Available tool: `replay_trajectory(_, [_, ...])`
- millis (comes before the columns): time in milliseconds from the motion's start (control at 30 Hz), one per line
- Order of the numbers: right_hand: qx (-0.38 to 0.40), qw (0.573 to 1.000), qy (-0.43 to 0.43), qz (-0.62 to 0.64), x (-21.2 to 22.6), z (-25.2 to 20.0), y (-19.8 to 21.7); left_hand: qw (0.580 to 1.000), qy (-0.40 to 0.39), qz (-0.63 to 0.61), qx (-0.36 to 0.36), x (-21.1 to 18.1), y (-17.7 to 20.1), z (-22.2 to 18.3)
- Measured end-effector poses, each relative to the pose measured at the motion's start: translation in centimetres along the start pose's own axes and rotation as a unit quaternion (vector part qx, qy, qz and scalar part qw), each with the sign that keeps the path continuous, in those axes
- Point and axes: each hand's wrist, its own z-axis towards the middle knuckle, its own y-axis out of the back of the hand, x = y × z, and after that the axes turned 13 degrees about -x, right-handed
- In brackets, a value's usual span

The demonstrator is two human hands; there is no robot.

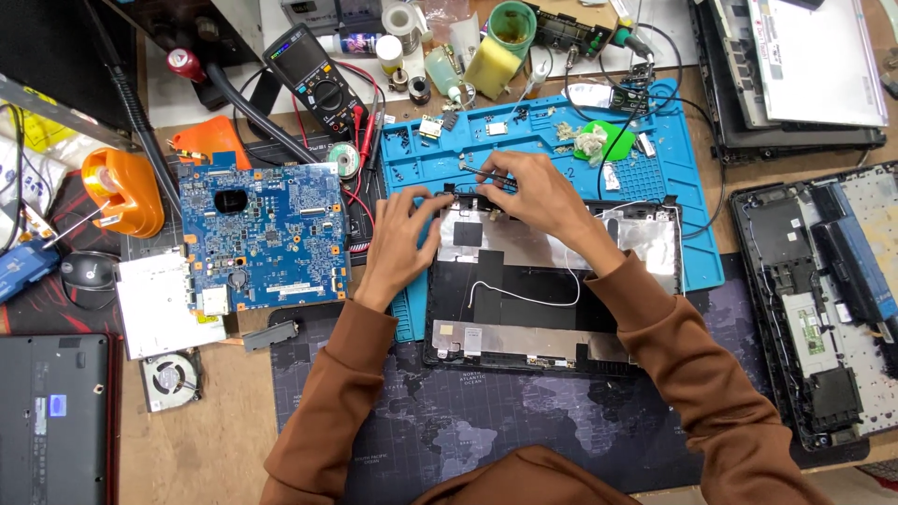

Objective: Routing and securing internal cables within a laptop screen assembly using tweezers

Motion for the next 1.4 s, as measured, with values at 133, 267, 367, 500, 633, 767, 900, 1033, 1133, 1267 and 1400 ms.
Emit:
replay_trajectory(133, [-0.005, 1.0, 0.004, 0.007, -0.1, 0.2, -0.1, 0.999, -0.032, 0.033, 0.006, -0.9, 0.7, 0.7])
replay_trajectory(267, [-0.004, 1.0, 0.016, 0.006, 0.3, 0.2, -0.1, 0.999, -0.009, 0.031, 0.011, -0.9, 0.0, 0.7])
replay_trajectory(367, [-0.006, 1.0, 0.021, 0.005, 0.7, 0.0, -0.1, 0.999, 0.032, 0.026, 0.017, -1.0, -1.2, 1.0])
replay_trajectory(500, [-0.009, 0.999, 0.034, -0.001, 0.8, 0.1, -0.7, 0.993, 0.116, -0.019, 0.03, -1.6, -1.8, 1.6])
replay_trajectory(633, [-0.013, 0.999, 0.045, -0.022, 1.4, 0.0, -1.1, 0.994, 0.103, -0.019, -0.005, -1.6, -2.1, 0.6])
replay_trajectory(767, [0.011, 0.998, 0.046, -0.034, 1.5, 0.4, -0.9, 0.996, 0.079, -0.028, -0.036, -2.5, -0.7, -0.1])
replay_trajectory(900, [0.015, 0.999, 0.04, -0.03, 1.5, 0.5, -0.8, 0.997, 0.048, -0.02, -0.048, -2.5, 0.3, -1.1])
replay_trajectory(1033, [0.019, 0.998, 0.048, -0.033, 1.2, 0.5, -1.0, 0.997, 0.015, 0.061, -0.053, -2.5, 1.4, -0.1])
replay_trajectory(1133, [0.02, 0.998, 0.047, -0.034, 0.9, 0.4, -1.2, 0.996, -0.01, 0.083, -0.043, -1.8, 1.1, 0.1])
replay_trajectory(1267, [0.024, 0.998, 0.042, -0.032, 0.4, 0.4, -1.3, 0.99, -0.053, 0.13, -0.01, -1.3, 0.5, 0.0])
replay_trajectory(1400, [0.02, 0.999, 0.021, -0.033, 0.7, 0.6, -1.5, 0.99, -0.048, 0.133, -0.005, -0.7, -0.2, -0.4])
